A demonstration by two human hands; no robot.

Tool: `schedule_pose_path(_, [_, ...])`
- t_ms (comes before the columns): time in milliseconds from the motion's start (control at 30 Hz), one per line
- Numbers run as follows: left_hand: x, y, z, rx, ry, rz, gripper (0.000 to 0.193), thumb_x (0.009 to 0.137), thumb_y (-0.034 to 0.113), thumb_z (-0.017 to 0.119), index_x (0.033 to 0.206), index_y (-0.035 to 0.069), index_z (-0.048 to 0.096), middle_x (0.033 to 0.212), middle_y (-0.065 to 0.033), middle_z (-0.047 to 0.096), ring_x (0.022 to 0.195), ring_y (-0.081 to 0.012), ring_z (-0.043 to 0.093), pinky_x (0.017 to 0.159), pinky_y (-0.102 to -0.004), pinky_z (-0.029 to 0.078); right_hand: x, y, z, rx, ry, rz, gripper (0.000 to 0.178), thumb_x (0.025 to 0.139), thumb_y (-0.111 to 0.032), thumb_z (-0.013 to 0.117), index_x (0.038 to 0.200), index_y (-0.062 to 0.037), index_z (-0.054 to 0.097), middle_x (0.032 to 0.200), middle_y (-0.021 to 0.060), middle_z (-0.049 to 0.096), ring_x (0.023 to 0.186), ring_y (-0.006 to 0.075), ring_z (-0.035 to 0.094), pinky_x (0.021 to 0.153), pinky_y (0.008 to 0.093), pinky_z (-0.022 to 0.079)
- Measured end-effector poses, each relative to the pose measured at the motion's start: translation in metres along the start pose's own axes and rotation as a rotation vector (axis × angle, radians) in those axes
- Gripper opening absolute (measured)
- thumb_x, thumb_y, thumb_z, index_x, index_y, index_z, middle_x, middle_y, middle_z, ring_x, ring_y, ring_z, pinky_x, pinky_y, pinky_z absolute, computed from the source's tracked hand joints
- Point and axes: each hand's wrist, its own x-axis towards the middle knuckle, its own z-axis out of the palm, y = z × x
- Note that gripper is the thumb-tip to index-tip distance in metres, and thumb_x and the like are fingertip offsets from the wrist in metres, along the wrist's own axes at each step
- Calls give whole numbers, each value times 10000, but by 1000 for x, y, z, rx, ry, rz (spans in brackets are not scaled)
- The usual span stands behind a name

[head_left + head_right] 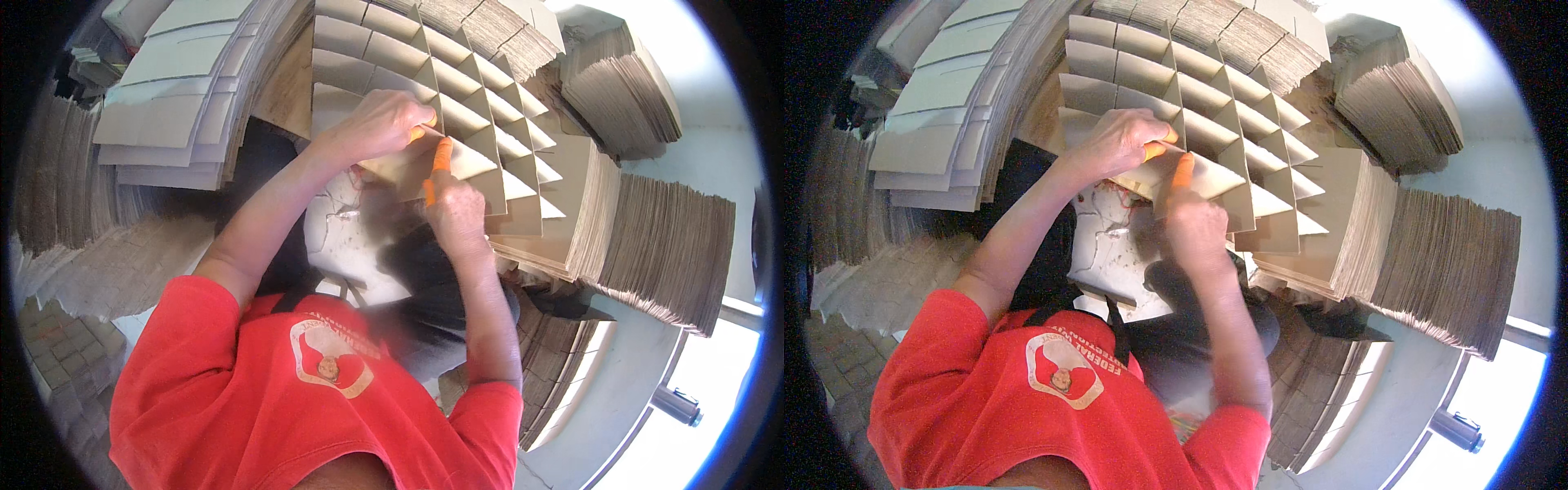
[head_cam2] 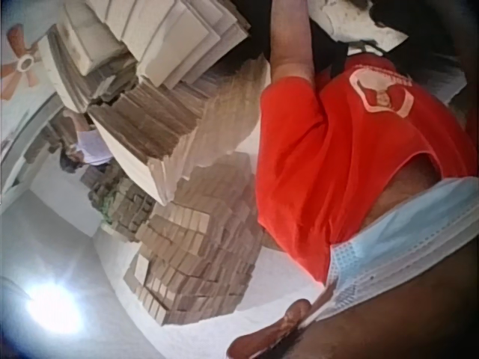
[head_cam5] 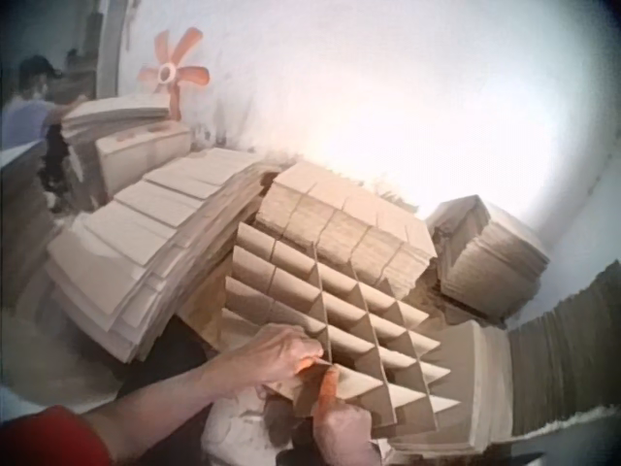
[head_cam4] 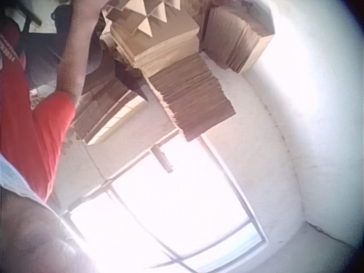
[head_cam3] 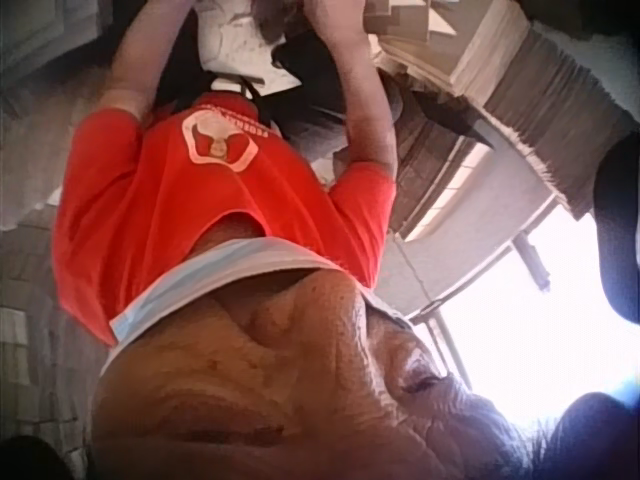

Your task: The person assembles flat cardboard pieces by hand, inserting tabs into slots to form a three-dimensional structure. The person repeatedly picks up pieces, aligns them, and interlocks them into a growing assembly.

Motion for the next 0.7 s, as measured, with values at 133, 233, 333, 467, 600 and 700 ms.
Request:
schedule_pose_path(133, [2,8,5,140,99,235,654,768,152,736,1374,103,494,1349,-110,554,1279,-261,499,1078,-420,403,1,37,-32,323,139,63,520,840,-11,707,1338,-48,563,880,92,702,726,170,662,632,337,531])
schedule_pose_path(233, [-2,15,7,324,-191,138,762,766,163,749,1446,95,413,1491,-108,434,1422,-240,339,1185,-449,242,-17,95,-62,-83,531,276,306,851,-111,693,1141,-24,644,1037,146,689,820,323,669,686,400,556])
schedule_pose_path(333, [-2,18,-2,326,-227,110,750,776,194,749,1446,104,424,1513,-101,411,1443,-253,306,1201,-475,184,-62,171,-87,-590,425,490,396,875,-212,668,1210,-17,589,1130,180,629,1019,356,588,832,446,507])
schedule_pose_path(467, [-6,12,-13,252,59,77,744,787,228,755,1452,132,436,1486,-107,449,1413,-270,363,1169,-472,262,-95,213,-83,-651,81,777,496,831,-327,714,1175,4,578,1190,207,573,1110,366,525,921,473,454])
schedule_pose_path(600, [-19,2,-34,181,289,19,676,766,231,781,1383,141,521,1363,-119,566,1236,-300,535,1039,-414,413,-105,246,-75,-491,181,734,401,828,-306,721,1089,-24,607,1102,204,625,1027,369,595,850,469,489])
schedule_pose_path(700, [-28,-5,-48,197,370,-67,573,757,214,793,1294,130,611,1242,-97,647,1118,-288,594,968,-382,462,-100,247,-78,-407,319,840,314,865,-259,684,1075,-38,606,999,205,659,910,400,639,786,487,496])
